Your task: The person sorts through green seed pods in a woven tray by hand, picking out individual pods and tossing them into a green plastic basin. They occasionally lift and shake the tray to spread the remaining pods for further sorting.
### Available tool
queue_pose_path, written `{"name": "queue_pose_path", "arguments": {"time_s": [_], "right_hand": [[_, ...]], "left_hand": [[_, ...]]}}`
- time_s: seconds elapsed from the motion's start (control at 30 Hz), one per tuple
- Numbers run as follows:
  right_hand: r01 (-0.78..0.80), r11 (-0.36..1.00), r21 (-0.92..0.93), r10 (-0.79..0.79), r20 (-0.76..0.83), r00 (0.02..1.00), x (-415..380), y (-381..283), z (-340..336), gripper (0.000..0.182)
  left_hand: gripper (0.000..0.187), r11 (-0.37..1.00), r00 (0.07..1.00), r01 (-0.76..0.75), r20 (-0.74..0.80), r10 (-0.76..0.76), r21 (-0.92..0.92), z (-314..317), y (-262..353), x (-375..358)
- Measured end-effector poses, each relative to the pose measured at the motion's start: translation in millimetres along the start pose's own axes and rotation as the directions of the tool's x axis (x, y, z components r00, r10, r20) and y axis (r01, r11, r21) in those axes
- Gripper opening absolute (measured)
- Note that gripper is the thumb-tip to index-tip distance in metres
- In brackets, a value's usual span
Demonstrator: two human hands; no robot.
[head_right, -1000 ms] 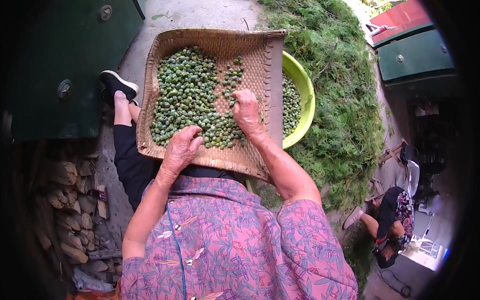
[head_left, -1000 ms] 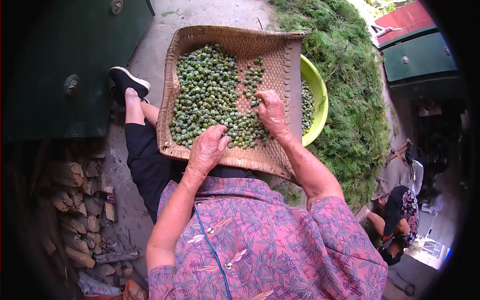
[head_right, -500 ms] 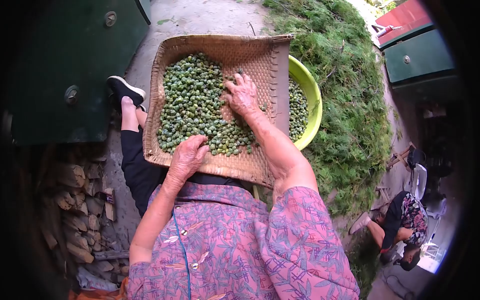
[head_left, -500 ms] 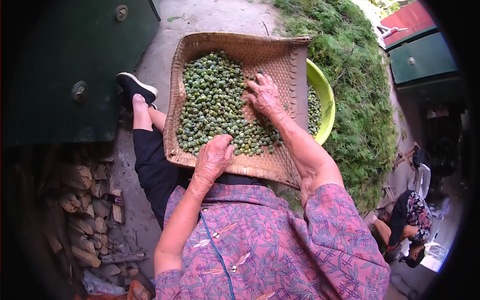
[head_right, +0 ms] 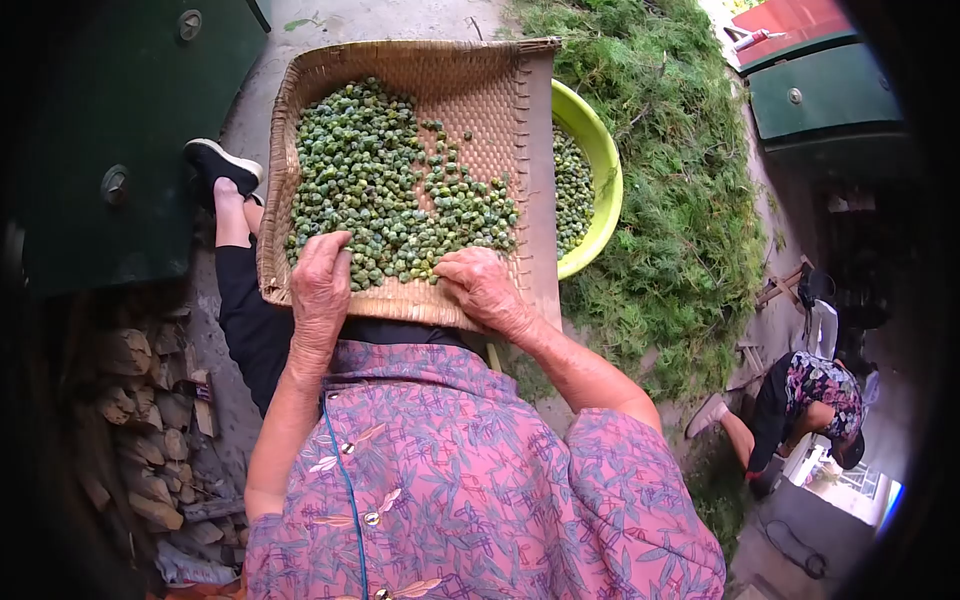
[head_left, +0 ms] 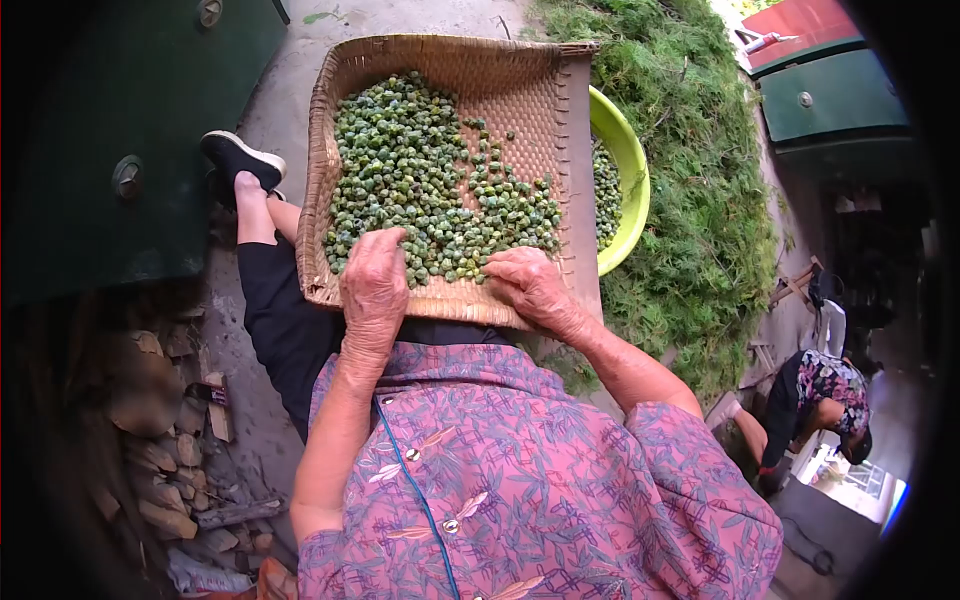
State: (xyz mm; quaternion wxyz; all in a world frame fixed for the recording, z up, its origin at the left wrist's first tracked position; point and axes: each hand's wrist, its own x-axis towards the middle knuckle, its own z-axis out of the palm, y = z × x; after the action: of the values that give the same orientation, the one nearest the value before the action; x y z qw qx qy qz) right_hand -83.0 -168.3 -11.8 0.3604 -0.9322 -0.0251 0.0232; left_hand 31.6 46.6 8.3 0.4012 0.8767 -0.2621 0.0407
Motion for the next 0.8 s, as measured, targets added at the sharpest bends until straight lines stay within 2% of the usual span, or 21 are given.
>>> {"name": "queue_pose_path", "arguments": {"time_s": [0.03,0.1,0.13,0.17,0.23,0.3,0.33,0.37,0.4,0.43,0.5,0.57,0.63,0.67,0.73,0.8], "right_hand": [[-0.002,1.000,0.000,0.002,0.002,1.000,-1.8,2.5,0.1,0.018],[-0.039,0.992,0.118,0.057,-0.152,0.987,-5.5,11.8,3.0,0.016],[-0.011,0.993,0.117,0.034,-0.193,0.981,-5.5,14.9,4.6,0.014],[-0.011,0.993,0.117,0.033,-0.194,0.980,-3.9,13.5,4.7,0.014],[-0.030,0.994,0.106,0.049,-0.180,0.983,-2.0,10.0,3.3,0.013],[-0.045,0.995,0.089,0.066,-0.247,0.967,2.3,17.5,1.4,0.012],[-0.059,0.995,0.075,0.079,-0.310,0.947,6.9,21.7,-0.5,0.012],[-0.104,0.989,0.102,0.135,-0.385,0.913,11.4,25.2,-6.0,0.010],[-0.145,0.981,0.126,0.186,-0.445,0.876,14.2,31.6,-11.3,0.010],[-0.182,0.972,0.151,0.234,-0.503,0.832,18.0,39.8,-17.8,0.010],[-0.211,0.977,0.020,0.182,-0.592,0.785,27.5,75.1,-20.0,0.010],[-0.217,0.972,-0.095,0.108,-0.638,0.763,40.7,104.1,-22.5,0.014],[-0.287,0.932,-0.221,0.098,-0.610,0.786,51.8,118.3,-23.6,0.017],[-0.282,0.934,-0.220,0.094,-0.611,0.786,51.7,119.4,-22.1,0.017],[-0.354,0.840,-0.412,0.131,-0.479,0.868,54.7,121.1,-20.1,0.016],[-0.351,0.854,-0.385,0.128,-0.497,0.858,55.9,119.5,-18.9,0.013]], "left_hand": [[0.021,0.988,0.993,-0.088,-0.062,0.097,0.125,-5.0,-7.0,0.6],[0.023,0.921,0.991,-0.040,-0.099,0.085,0.387,-23.8,-5.6,3.4],[0.034,0.870,0.993,-0.007,-0.101,0.066,0.492,-28.7,-15.4,1.6],[0.034,0.870,0.993,-0.008,-0.102,0.067,0.492,-31.8,-22.1,0.7],[0.047,0.807,0.975,0.181,-0.211,-0.072,0.562,-33.7,-32.5,-1.1],[0.054,0.843,0.965,0.212,-0.241,-0.101,0.495,-34.2,-49.1,-2.2],[0.053,0.902,0.919,0.380,-0.194,-0.343,0.207,-35.9,-58.7,0.0],[0.052,0.839,0.836,0.538,-0.074,-0.544,-0.084,-36.8,-63.4,2.1],[0.063,0.848,0.844,0.530,-0.083,-0.530,-0.031,-37.7,-63.0,3.9],[0.063,0.850,0.846,0.526,-0.089,-0.526,-0.032,-36.6,-64.3,5.2],[0.053,0.902,0.884,0.429,-0.184,-0.429,-0.046,-32.9,-69.1,4.6],[0.054,0.917,0.897,0.396,-0.199,-0.395,-0.034,-35.6,-73.8,10.4],[0.056,0.930,0.908,0.367,-0.212,-0.362,-0.019,-37.1,-74.3,11.8],[0.057,0.917,0.901,0.398,-0.181,-0.393,-0.010,-37.8,-74.1,12.2],[0.059,0.898,0.894,0.436,-0.146,-0.424,0.059,-39.5,-70.5,12.8],[0.062,0.875,0.883,0.466,-0.142,-0.448,0.134,-40.7,-59.0,12.9]]}}
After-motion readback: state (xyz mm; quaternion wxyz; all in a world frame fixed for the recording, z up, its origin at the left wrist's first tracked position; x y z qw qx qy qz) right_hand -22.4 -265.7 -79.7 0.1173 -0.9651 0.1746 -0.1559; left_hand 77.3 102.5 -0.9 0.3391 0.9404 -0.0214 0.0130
